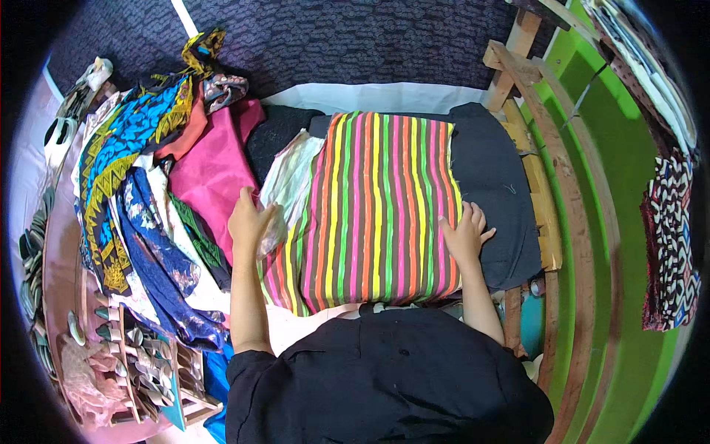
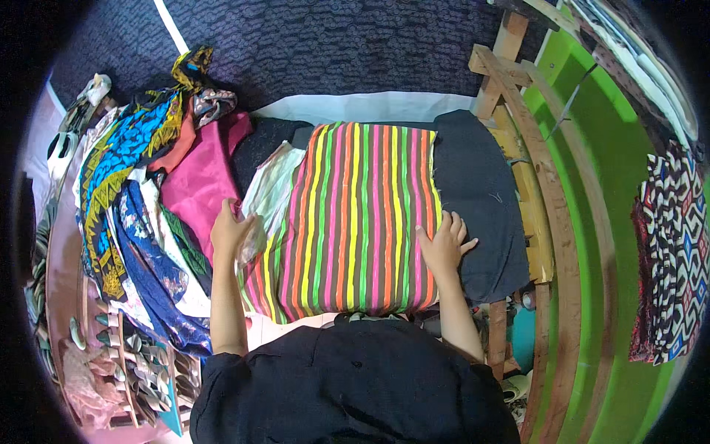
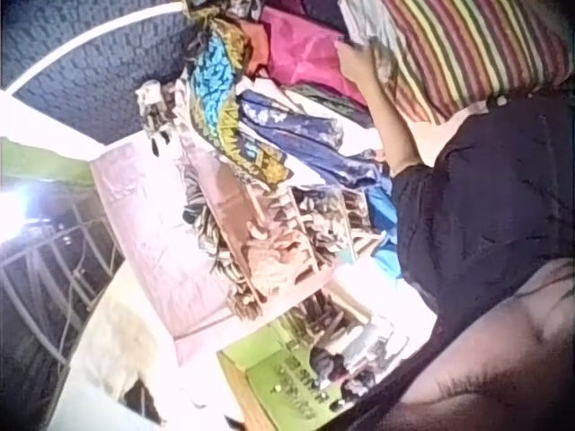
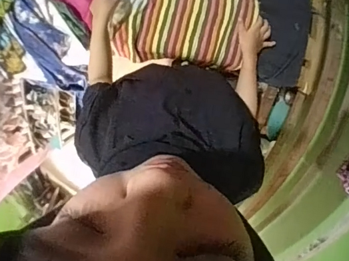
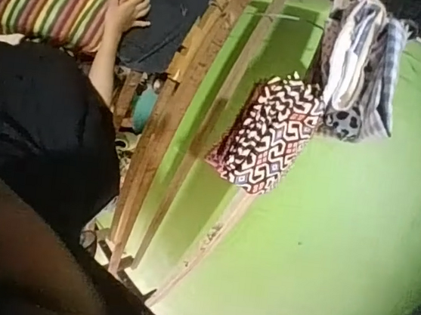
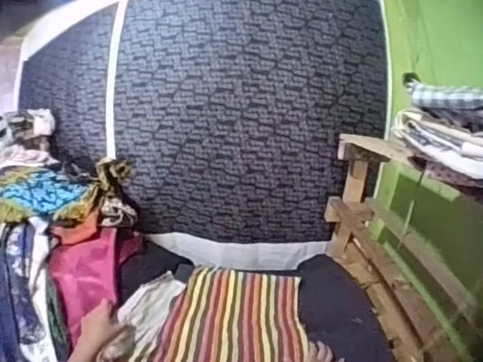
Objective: The recorder picks up and neatly folds multiple pieces of patterned fabric, placing them on a wooden shelf.
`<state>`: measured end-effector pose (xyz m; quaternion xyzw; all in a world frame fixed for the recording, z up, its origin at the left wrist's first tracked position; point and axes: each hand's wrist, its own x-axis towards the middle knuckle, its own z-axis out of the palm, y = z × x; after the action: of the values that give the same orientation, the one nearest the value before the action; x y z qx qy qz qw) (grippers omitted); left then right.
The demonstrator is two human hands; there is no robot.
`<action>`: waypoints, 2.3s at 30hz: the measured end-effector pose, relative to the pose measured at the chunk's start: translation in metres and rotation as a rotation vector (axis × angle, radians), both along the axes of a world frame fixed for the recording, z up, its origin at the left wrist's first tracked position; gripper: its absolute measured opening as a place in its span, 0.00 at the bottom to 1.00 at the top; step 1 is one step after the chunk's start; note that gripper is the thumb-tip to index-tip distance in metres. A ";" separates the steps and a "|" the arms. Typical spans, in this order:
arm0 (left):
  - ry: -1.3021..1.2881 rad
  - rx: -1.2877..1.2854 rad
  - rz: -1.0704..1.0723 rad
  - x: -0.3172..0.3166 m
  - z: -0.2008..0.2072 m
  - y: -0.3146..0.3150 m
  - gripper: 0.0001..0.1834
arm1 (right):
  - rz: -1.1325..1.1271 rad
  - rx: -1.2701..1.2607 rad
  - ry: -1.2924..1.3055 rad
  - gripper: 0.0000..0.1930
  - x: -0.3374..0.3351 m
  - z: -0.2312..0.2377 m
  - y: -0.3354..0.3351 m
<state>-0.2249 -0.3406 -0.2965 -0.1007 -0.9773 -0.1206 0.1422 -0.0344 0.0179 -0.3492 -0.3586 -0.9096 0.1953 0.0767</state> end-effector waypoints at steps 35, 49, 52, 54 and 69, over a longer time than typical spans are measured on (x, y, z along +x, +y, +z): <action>-0.742 0.926 -0.295 0.013 0.025 0.019 0.13 | 0.071 -0.707 0.708 0.36 0.014 0.040 0.018; -0.349 1.385 -0.649 -0.103 0.256 0.074 0.16 | 0.292 -0.295 1.316 0.29 -0.135 0.307 0.092; -0.321 1.348 -0.940 -0.089 0.302 0.063 0.20 | 0.351 -0.241 1.446 0.27 -0.104 0.358 0.063; -0.335 1.342 -0.912 -0.067 0.304 0.053 0.21 | 0.444 -0.330 1.472 0.26 -0.089 0.353 0.067; -0.693 0.825 -0.427 0.139 -0.055 -0.045 0.11 | 0.040 -0.886 0.729 0.22 0.157 -0.016 -0.034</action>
<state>-0.0860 -0.3857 -0.3518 -0.1864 -0.7971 -0.5434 -0.1861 0.1227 -0.0162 -0.3649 -0.2489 -0.6623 0.6702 0.2243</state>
